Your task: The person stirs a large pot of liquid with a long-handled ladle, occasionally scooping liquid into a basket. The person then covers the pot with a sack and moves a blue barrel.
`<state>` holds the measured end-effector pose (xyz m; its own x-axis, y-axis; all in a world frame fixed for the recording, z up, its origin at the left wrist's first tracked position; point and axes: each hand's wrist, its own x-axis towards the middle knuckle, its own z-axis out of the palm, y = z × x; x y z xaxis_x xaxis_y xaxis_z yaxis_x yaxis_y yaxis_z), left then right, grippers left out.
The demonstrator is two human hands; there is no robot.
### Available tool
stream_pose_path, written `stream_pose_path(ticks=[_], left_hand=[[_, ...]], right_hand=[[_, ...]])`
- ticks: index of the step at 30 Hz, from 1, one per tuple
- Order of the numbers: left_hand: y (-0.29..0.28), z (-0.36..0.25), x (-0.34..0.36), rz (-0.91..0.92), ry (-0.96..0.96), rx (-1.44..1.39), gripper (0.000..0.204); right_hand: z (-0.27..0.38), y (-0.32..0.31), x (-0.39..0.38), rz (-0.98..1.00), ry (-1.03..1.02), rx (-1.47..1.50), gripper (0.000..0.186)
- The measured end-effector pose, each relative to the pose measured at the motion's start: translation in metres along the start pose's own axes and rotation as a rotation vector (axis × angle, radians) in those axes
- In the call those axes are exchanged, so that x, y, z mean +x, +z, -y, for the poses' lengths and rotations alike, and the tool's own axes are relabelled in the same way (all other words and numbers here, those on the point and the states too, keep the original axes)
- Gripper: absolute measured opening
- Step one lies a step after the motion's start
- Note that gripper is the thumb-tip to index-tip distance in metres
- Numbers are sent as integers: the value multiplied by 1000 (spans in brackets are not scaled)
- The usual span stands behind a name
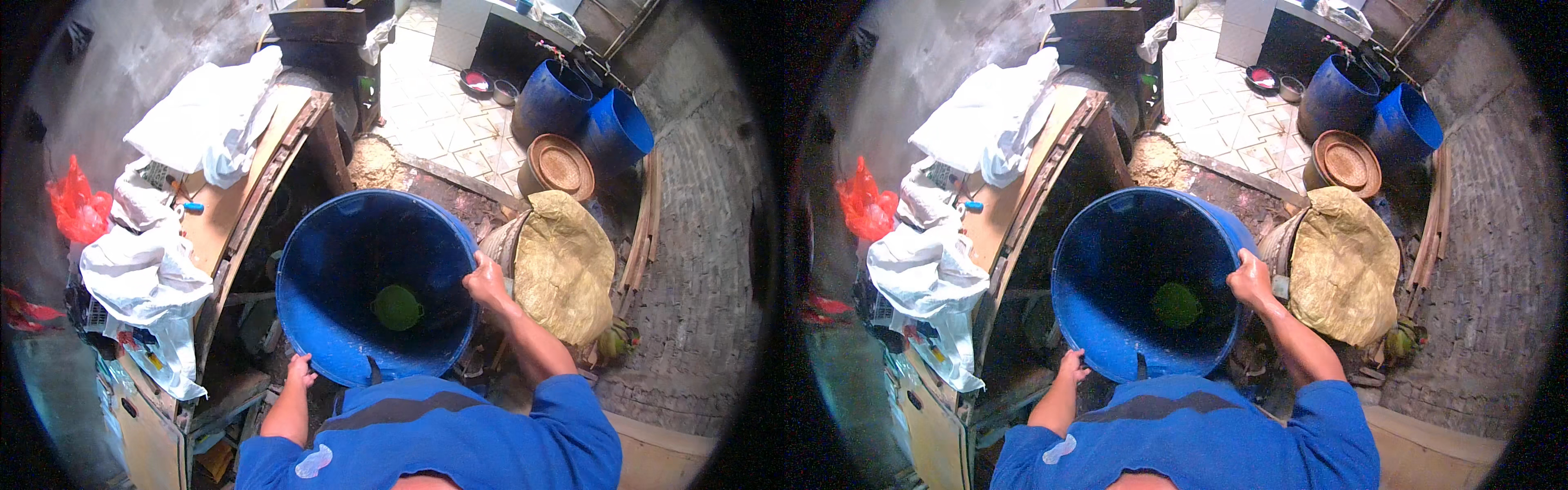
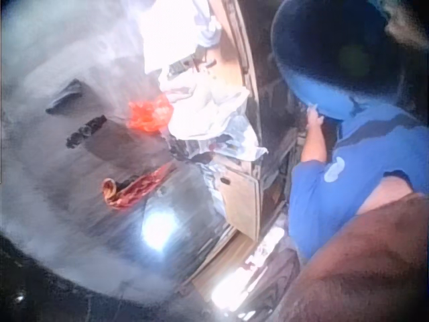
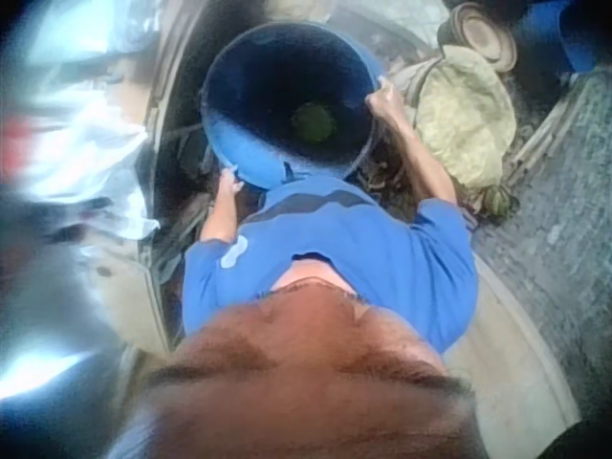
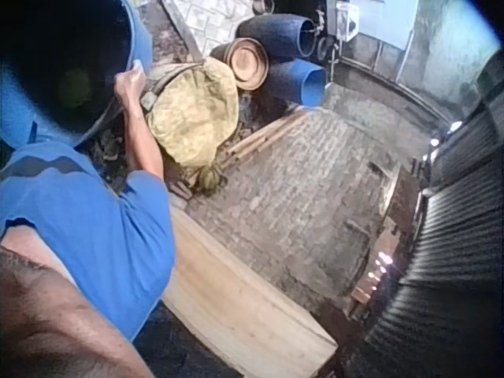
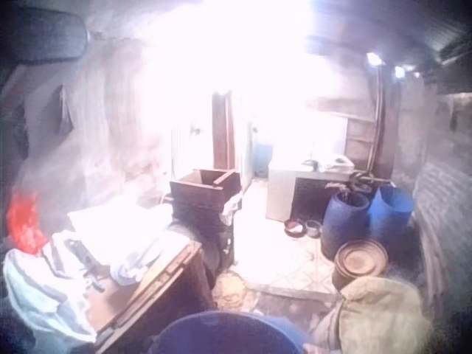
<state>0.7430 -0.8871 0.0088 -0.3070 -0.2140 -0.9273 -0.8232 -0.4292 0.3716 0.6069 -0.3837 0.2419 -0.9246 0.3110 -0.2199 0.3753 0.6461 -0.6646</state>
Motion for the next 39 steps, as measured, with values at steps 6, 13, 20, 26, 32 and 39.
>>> stream_pose_path(ticks=[6,13,20,26,32,39], left_hand=[[33,-56,-41,75,401,-99,38],[88,-134,-92,92,668,43,44],[151,-198,-137,291,851,-37,38],[196,-259,-132,459,888,-98,38],[244,-315,-118,550,870,-128,39],[312,-371,-119,622,869,-89,41]], right_hand=[[-30,-18,59,3,-12,331,29],[-67,-24,117,7,18,574,30],[-55,-69,155,-39,91,710,31],[-32,-109,191,-141,-7,658,34],[0,-139,221,-224,8,619,35],[12,-169,251,-337,-15,636,30]])
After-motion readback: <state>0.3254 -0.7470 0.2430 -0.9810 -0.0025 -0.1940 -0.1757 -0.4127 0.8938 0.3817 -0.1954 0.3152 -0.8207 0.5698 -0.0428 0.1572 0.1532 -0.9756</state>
